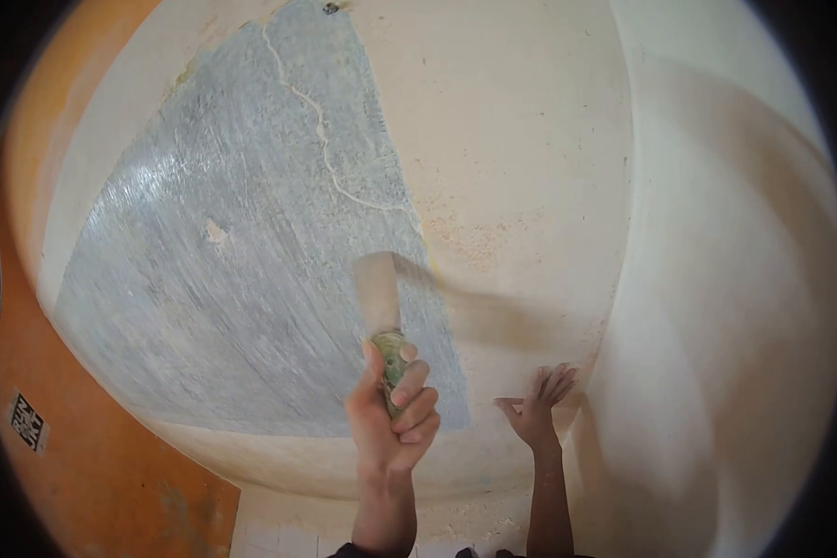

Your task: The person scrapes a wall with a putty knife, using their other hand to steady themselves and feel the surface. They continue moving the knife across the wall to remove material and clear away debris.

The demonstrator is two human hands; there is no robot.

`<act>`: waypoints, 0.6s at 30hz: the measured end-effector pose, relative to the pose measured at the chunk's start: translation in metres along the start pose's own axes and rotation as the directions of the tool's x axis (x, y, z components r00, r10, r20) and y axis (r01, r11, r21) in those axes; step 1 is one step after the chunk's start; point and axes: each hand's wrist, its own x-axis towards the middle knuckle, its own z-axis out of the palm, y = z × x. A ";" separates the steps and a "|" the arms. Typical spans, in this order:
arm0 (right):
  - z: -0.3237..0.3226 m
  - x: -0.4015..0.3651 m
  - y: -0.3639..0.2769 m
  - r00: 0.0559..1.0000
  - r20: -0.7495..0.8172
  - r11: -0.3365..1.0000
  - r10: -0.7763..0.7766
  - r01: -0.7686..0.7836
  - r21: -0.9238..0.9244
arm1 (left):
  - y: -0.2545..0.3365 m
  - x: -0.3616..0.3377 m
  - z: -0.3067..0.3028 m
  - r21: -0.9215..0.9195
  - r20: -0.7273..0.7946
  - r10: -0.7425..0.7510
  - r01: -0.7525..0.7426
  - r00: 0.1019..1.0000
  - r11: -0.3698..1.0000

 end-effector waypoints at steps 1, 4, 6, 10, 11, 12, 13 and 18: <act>0.001 0.000 0.000 1.000 -0.008 1.000 0.003 -0.003 0.006 | -0.002 0.002 0.002 0.056 -0.012 0.015 -0.014 1.000 0.998; 0.002 -0.003 0.004 1.000 -0.001 1.000 0.002 -0.002 -0.001 | 0.012 0.016 0.024 0.129 -0.015 0.000 0.002 1.000 0.992; 0.006 -0.004 0.007 0.999 0.030 0.999 0.020 -0.021 0.035 | 0.011 0.020 0.038 0.157 -0.013 0.033 -0.031 0.999 0.987; 0.007 -0.005 0.007 0.999 0.018 0.998 0.043 -0.043 0.038 | -0.002 0.017 0.040 0.182 -0.012 0.055 -0.052 0.998 0.982; 0.007 -0.005 0.007 1.000 0.013 0.999 0.029 -0.029 0.031 | -0.001 0.020 0.042 0.188 -0.002 0.056 -0.055 0.998 0.981; 0.007 -0.005 0.007 1.000 0.014 1.000 0.015 -0.015 0.023 | 0.003 0.022 0.048 0.202 -0.013 0.063 -0.059 0.998 0.978; 0.008 -0.004 0.008 1.000 0.015 1.000 0.011 -0.012 0.024 | 0.007 0.024 0.054 0.210 -0.029 0.073 -0.065 0.997 0.975; 0.011 -0.007 0.009 0.996 0.063 0.995 0.071 -0.075 0.065 | 0.040 0.055 0.092 0.298 0.142 0.105 -0.144 0.984 0.944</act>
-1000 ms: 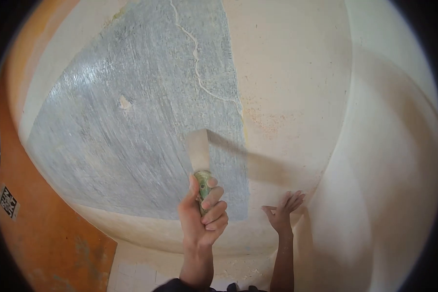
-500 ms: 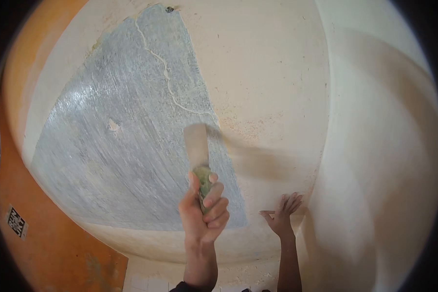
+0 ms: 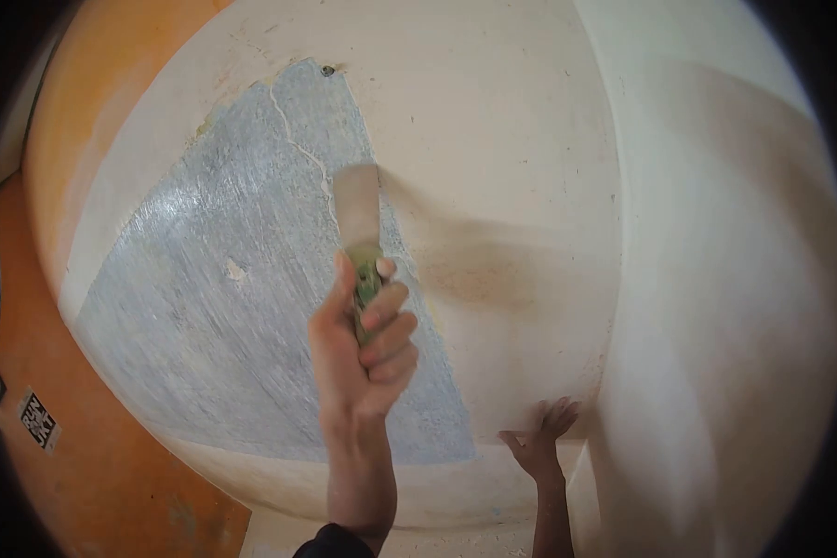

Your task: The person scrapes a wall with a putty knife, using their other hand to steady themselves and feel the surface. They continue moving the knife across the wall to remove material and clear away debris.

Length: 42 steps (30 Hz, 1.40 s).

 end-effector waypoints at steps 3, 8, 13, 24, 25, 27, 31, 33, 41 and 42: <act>0.000 0.002 -0.001 1.000 -0.016 0.999 -0.021 0.021 -0.024 | 0.016 0.019 0.019 0.073 0.072 0.048 -0.053 0.996 0.996; -0.001 -0.001 -0.001 0.998 0.055 0.999 0.035 -0.036 0.001 | 0.023 0.039 0.044 0.089 0.081 0.172 -0.179 0.982 0.980; -0.007 0.003 -0.003 0.999 0.035 1.000 -0.024 0.024 0.000 | 0.023 0.052 0.057 0.073 0.103 0.221 -0.229 0.970 0.971; -0.008 0.003 -0.007 0.997 0.070 0.999 0.026 -0.028 0.028 | -0.011 0.075 0.081 -0.139 0.075 0.301 -0.289 0.951 0.947; -0.008 0.004 -0.007 0.997 0.070 0.999 0.025 -0.027 0.029 | -0.015 0.076 0.086 -0.158 0.050 0.300 -0.289 0.953 0.944; -0.010 0.004 -0.006 0.997 0.071 1.000 0.014 -0.015 0.022 | -0.015 0.072 0.087 -0.189 0.078 0.286 -0.268 0.955 0.945; -0.005 0.003 -0.001 0.999 0.040 1.000 -0.027 0.027 0.011 | -0.008 0.064 0.080 -0.233 0.167 0.253 -0.211 0.953 0.949; -0.004 0.003 -0.001 0.998 0.006 0.998 -0.068 0.068 -0.007 | 0.003 0.061 0.077 -0.170 0.196 0.197 -0.164 0.961 0.972; -0.009 0.003 -0.004 0.996 0.088 1.000 0.005 -0.006 0.006 | 0.034 0.058 0.068 0.005 0.211 0.075 -0.078 0.975 0.997; -0.009 0.004 -0.005 0.997 0.081 1.000 0.002 -0.002 -0.002 | 0.035 0.058 0.067 0.001 0.207 0.078 -0.080 0.975 0.997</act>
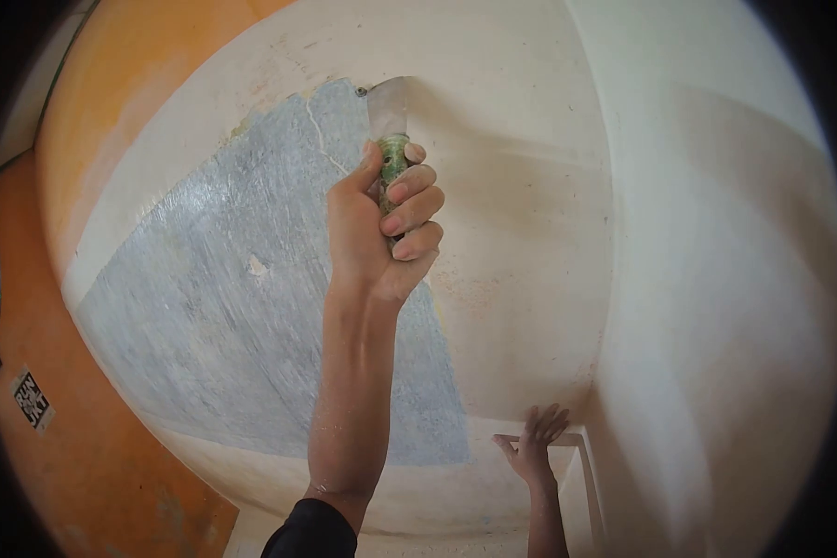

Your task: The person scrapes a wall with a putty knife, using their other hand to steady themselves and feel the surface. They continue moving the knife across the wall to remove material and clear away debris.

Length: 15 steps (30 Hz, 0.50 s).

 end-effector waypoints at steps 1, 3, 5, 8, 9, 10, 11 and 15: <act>-0.001 0.002 0.000 1.000 0.001 1.000 -0.001 0.001 -0.004 | 0.001 0.000 0.000 0.000 -0.002 -0.002 0.002 1.000 1.000; -0.002 0.000 -0.001 1.000 -0.009 1.000 -0.005 0.005 -0.001 | -0.001 -0.001 -0.002 -0.006 -0.009 -0.012 0.012 1.000 1.000; 0.001 0.000 0.000 0.999 -0.026 1.000 -0.028 0.028 -0.013 | -0.003 -0.004 -0.006 -0.046 0.010 -0.012 0.013 1.000 0.999; -0.005 -0.002 0.000 0.999 -0.029 0.998 -0.034 0.033 -0.046 | -0.001 0.002 0.002 -0.038 -0.005 -0.019 0.019 1.000 0.999; -0.007 0.000 -0.004 1.000 0.001 0.998 -0.020 0.020 -0.056 | -0.002 0.003 0.004 -0.040 0.001 -0.015 0.015 1.000 0.999; -0.009 0.002 -0.008 1.000 -0.008 0.998 -0.024 0.024 -0.057 | -0.003 0.005 0.006 -0.045 -0.012 0.004 -0.004 1.000 0.999; -0.013 0.000 -0.012 1.000 0.006 0.998 0.000 0.001 -0.058 | -0.004 0.006 0.008 -0.054 -0.028 0.019 -0.021 0.999 0.998; -0.069 0.010 -0.068 0.986 -0.154 0.997 0.067 -0.062 0.033 | -0.010 0.004 -0.006 -0.008 0.091 0.012 -0.012 0.996 1.000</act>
